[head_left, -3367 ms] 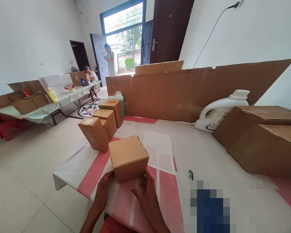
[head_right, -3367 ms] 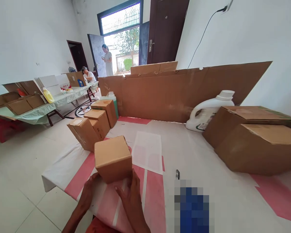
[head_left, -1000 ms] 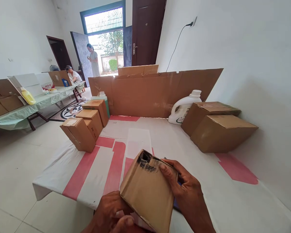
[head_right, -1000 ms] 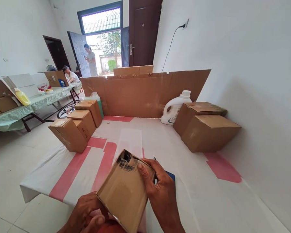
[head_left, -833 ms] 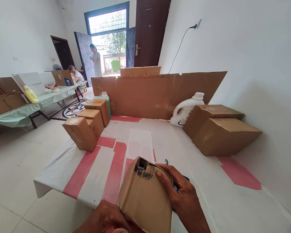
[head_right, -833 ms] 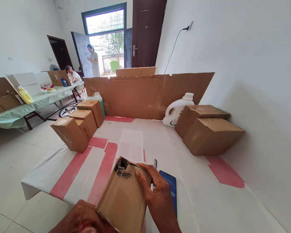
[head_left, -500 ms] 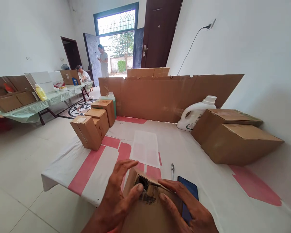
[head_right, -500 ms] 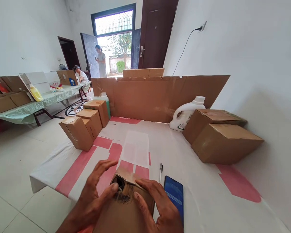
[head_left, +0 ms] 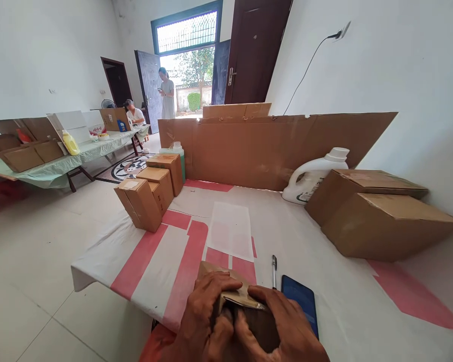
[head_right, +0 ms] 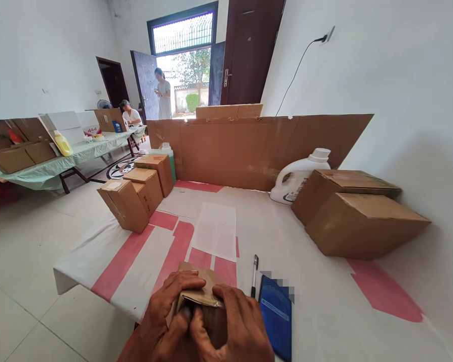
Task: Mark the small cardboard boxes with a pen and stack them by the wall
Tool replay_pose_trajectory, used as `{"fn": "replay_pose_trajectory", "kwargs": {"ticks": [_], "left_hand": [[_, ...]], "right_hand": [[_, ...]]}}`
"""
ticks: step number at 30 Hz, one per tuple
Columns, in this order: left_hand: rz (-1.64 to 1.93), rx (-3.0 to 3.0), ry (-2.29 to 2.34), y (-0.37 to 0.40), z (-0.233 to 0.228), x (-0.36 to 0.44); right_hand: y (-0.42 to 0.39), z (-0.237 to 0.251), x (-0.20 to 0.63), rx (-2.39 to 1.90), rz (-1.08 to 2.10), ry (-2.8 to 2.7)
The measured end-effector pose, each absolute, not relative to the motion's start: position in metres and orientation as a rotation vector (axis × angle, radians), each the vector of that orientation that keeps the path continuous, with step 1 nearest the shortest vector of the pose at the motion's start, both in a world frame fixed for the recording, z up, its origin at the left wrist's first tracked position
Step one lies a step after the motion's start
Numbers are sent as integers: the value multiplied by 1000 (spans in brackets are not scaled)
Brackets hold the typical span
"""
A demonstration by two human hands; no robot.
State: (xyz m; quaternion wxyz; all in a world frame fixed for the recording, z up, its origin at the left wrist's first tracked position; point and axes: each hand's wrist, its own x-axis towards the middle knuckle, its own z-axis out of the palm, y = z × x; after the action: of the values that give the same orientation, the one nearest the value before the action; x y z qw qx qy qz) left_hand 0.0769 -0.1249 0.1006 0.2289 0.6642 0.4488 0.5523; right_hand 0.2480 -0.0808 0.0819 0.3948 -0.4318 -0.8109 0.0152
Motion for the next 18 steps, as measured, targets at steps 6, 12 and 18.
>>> {"fn": "replay_pose_trajectory", "kwargs": {"ticks": [6,12,18], "left_hand": [[1356,1551,1196,-128,112,69],[1310,1571,1174,-123,112,56],[1252,1579,1321,-118,118,42]], "right_hand": [[-84,107,233,-1162,175,-1954],[-80,125,225,-1156,363,-1824],[-87,128,204,-1128,579,-1746]]}}
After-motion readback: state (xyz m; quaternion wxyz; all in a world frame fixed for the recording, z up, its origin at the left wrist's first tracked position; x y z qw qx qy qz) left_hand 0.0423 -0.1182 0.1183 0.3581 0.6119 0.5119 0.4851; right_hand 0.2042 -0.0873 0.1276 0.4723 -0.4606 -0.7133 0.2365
